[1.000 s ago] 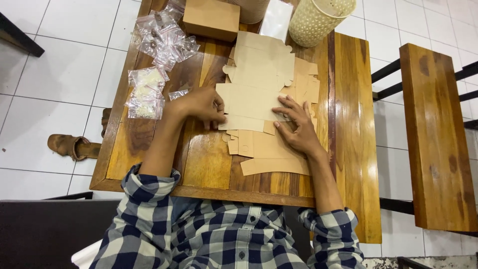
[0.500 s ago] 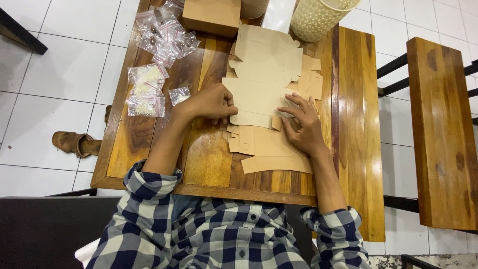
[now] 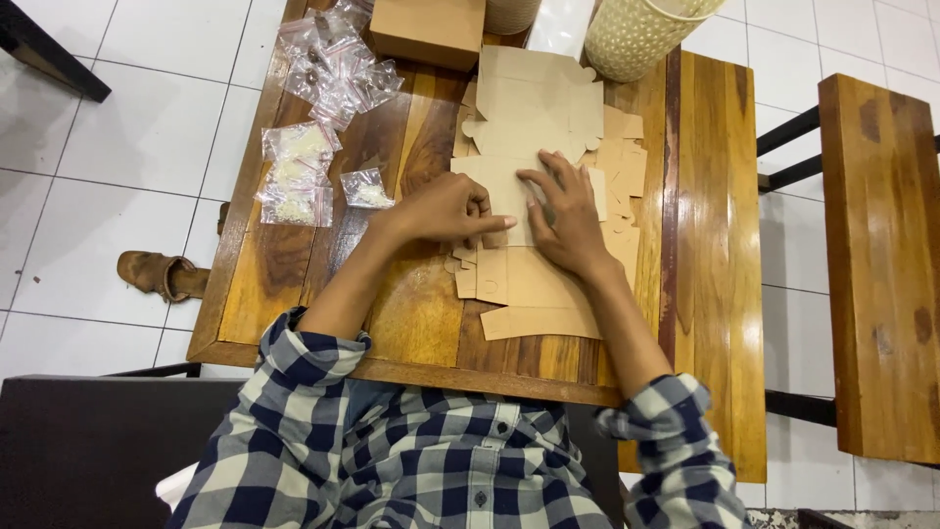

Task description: Assembling cardboard food packaging by aligning and folding pre-cut components on a wooden table.

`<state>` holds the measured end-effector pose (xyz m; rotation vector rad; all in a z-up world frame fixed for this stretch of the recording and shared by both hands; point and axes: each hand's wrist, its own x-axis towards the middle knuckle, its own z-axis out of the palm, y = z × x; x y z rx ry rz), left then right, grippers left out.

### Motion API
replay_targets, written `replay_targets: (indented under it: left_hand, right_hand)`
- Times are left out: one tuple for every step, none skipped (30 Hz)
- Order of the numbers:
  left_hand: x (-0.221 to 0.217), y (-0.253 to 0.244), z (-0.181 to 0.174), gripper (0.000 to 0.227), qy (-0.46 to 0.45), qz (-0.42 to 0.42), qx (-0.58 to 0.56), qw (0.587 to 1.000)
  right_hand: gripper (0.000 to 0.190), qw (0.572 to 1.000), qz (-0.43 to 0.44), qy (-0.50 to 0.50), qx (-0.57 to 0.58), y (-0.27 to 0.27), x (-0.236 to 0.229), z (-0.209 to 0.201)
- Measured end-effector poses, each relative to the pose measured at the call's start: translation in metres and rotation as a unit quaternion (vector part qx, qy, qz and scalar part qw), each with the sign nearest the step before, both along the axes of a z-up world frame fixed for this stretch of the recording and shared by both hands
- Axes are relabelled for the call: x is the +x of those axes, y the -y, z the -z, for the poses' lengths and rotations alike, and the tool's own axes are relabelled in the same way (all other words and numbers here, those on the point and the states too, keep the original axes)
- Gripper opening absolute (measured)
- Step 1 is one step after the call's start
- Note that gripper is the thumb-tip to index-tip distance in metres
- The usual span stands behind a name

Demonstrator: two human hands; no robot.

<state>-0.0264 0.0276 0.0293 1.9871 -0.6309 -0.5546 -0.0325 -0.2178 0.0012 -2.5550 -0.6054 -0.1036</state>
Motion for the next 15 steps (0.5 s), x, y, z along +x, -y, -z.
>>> replay_targets:
  left_hand:
    - [-0.002,-0.002,-0.007,0.037,-0.002,0.0,0.001,1.0]
    - [-0.005,-0.003,-0.013,0.032,-0.012,0.0,-0.003,1.0]
    - [-0.007,-0.004,-0.02,0.027,-0.023,0.001,-0.007,1.0]
    - [0.0,-0.004,-0.004,0.027,-0.026,0.002,-0.008,1.0]
    - [0.007,-0.005,0.013,0.022,0.005,0.007,0.003,1.0]
    - [0.018,-0.006,0.028,0.018,0.041,0.011,0.015,0.999]
    - [0.02,-0.005,0.029,0.018,0.042,0.01,0.014,0.999]
    - [0.02,-0.006,0.031,0.017,0.046,0.006,0.013,0.999]
    - [0.02,-0.007,0.032,0.017,0.05,0.002,0.012,0.999]
    - [0.017,-0.008,0.028,0.017,0.046,-0.001,0.012,0.999]
    - [0.015,-0.008,0.024,0.018,0.045,-0.004,0.016,0.999]
    - [0.016,-0.009,0.018,0.018,0.047,-0.005,0.021,0.999]
    - [0.017,-0.01,0.019,0.018,0.046,-0.006,0.021,0.999]
    - [0.018,-0.011,0.02,0.02,0.031,-0.004,0.017,0.999]
    - [0.019,-0.011,0.021,0.021,0.015,-0.001,0.013,1.0]
  right_hand:
    - [0.04,1.0,0.0,-0.002,0.001,0.0,0.0,0.001]
    - [0.04,1.0,-0.004,-0.006,-0.008,0.001,0.0,0.003]
    - [0.041,1.0,-0.007,-0.01,-0.017,0.002,-0.001,0.004]
    - [0.041,1.0,-0.006,-0.014,-0.018,0.001,-0.003,0.002]
    - [0.043,0.999,-0.012,-0.019,-0.023,0.001,-0.006,0.0]
    - [0.046,0.999,-0.019,-0.019,-0.027,0.0,-0.004,-0.003]
    - [0.046,0.999,-0.02,-0.018,-0.028,0.001,-0.005,-0.005]
    - [0.055,0.999,-0.02,-0.021,-0.04,-0.001,-0.007,-0.007]
    - [0.065,0.998,-0.02,-0.023,-0.051,-0.002,-0.009,-0.009]
    - [0.065,0.998,-0.023,-0.027,-0.052,-0.002,-0.009,-0.008]
    - [0.071,0.998,-0.022,-0.027,-0.054,-0.002,-0.01,-0.007]
    - [0.077,0.998,-0.019,-0.025,-0.055,-0.002,-0.008,-0.007]
    - [0.077,0.998,-0.02,-0.026,-0.055,-0.002,-0.007,-0.007]
    - [0.078,0.998,-0.019,-0.026,-0.055,-0.001,-0.007,-0.006]
    - [0.078,0.998,-0.017,-0.026,-0.056,-0.001,-0.006,-0.005]
